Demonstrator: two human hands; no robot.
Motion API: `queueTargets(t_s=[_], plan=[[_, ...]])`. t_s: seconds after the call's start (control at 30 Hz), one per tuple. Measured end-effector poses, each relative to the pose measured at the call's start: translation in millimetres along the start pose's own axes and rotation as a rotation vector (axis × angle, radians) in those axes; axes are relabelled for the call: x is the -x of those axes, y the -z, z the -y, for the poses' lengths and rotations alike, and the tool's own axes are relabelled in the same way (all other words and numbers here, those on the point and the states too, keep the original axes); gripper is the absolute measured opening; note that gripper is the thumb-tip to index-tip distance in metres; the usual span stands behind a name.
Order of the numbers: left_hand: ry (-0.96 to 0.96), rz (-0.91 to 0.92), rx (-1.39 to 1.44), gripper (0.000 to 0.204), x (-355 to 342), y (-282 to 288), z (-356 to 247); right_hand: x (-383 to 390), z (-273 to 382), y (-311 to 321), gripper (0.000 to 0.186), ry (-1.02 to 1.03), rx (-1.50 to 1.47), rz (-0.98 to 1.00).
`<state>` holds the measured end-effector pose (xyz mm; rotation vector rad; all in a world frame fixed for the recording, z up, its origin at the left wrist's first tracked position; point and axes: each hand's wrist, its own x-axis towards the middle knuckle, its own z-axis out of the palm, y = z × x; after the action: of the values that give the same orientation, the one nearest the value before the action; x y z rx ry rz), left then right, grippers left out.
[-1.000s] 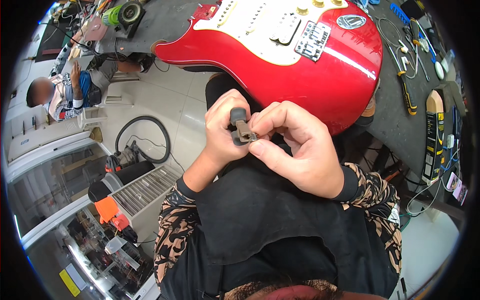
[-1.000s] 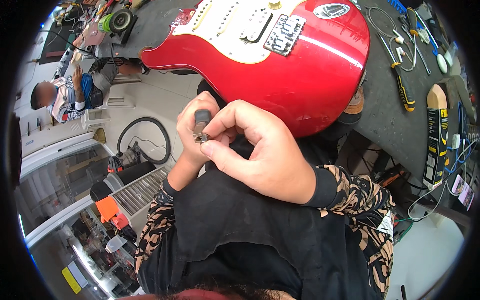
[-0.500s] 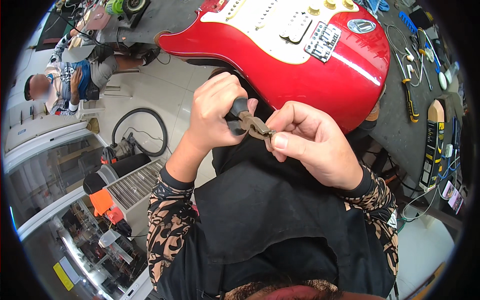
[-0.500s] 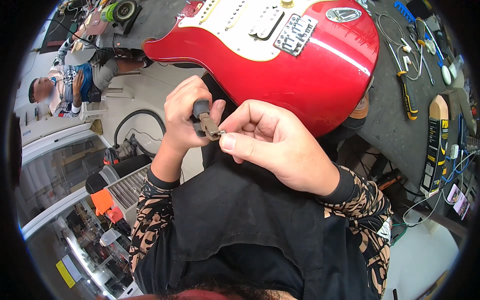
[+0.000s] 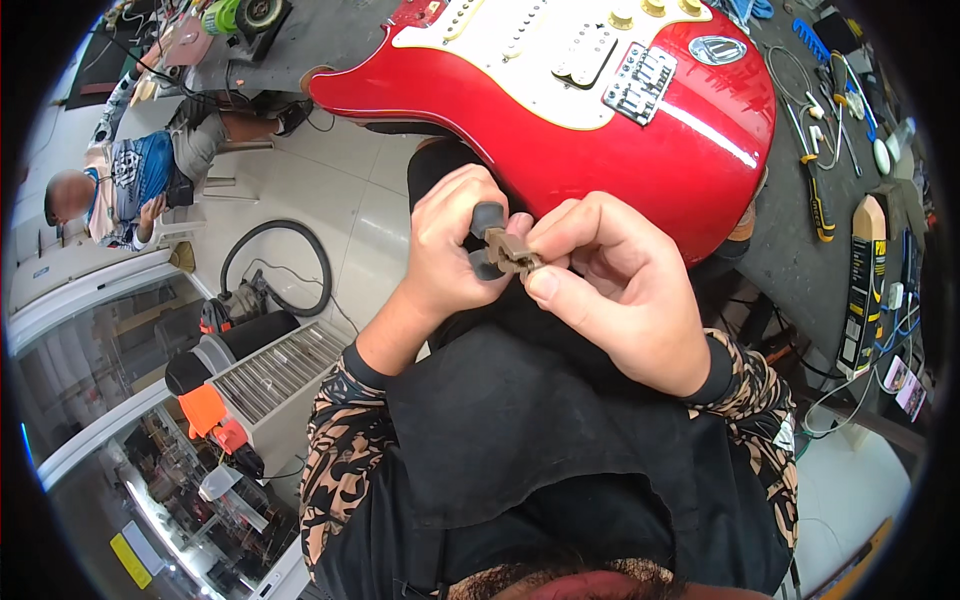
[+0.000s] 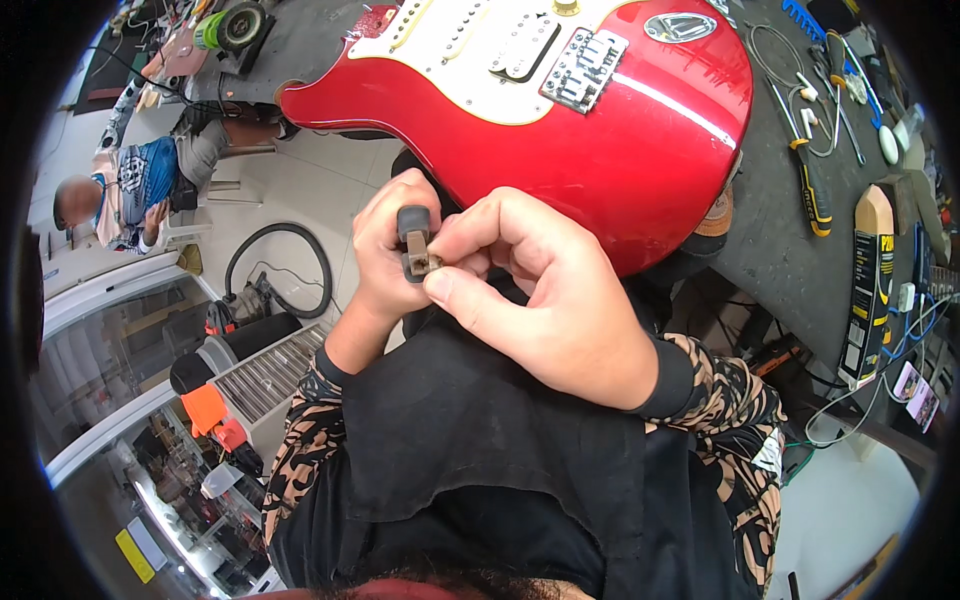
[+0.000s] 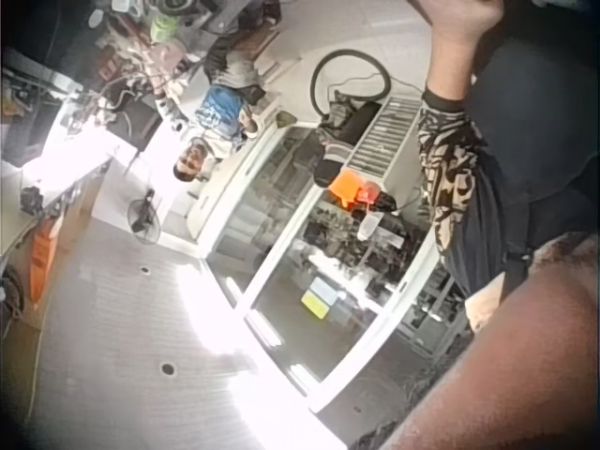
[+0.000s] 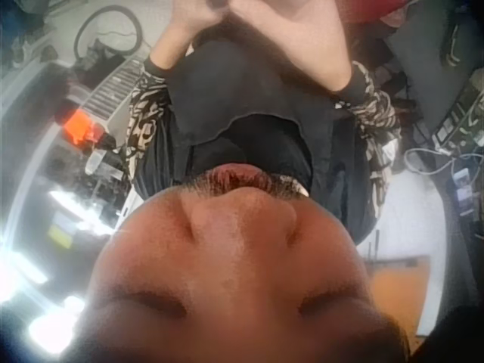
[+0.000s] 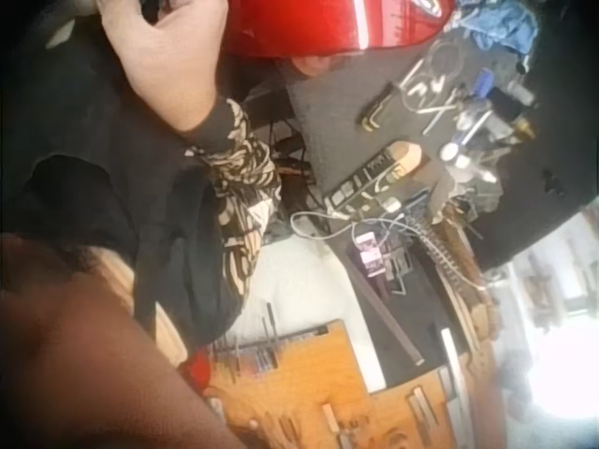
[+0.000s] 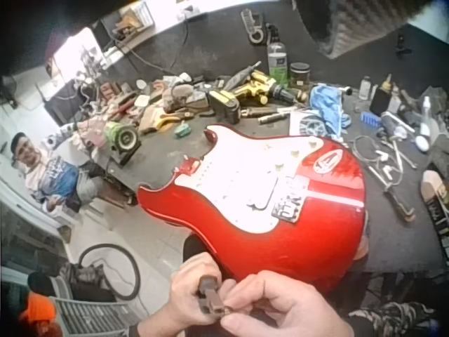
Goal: The person uses a screwdriver to adjust the bridge saddles on a red electric guitar. They then use pliers to bend and shape a small metal component, likely a string retainer or saddle, while holding it in their hands.
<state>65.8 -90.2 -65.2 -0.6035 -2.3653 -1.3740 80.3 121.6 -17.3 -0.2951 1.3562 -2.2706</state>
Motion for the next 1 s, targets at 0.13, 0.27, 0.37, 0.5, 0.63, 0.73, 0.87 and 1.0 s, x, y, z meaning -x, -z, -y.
queueTargets(t_s=[0.13,0.27,0.37,0.5,0.63,0.73,0.87,1.0], plan=[[-0.149,0.04,-0.137,0.027,-9,16,7,-1,16,11,0.018,-0.355,-0.224,0.093],[-0.249,0.073,-0.191,0.03,-21,25,9,-4,14,18,0.019,-0.428,-0.351,0.145],[-0.234,0.096,-0.204,0.03,-21,26,9,-3,12,18,0.018,-0.375,-0.299,0.129],[-0.178,0.061,-0.17,0.029,-15,19,8,0,17,15,0.017,-0.29,-0.158,0.089],[-0.029,0.05,-0.109,0.026,-4,7,1,6,0,9,0.018,0.038,0.091,0.025],[0.06,0.057,-0.097,0.026,2,6,-7,5,3,7,0.018,-0.032,-0.001,-0.003],[-0.05,0.072,-0.149,0.026,-2,10,3,-2,11,24,0.017,-0.33,-0.178,0.108],[-0.131,0.153,-0.23,0.025,-13,25,6,-4,12,29,0.019,-0.459,-0.378,0.172]])
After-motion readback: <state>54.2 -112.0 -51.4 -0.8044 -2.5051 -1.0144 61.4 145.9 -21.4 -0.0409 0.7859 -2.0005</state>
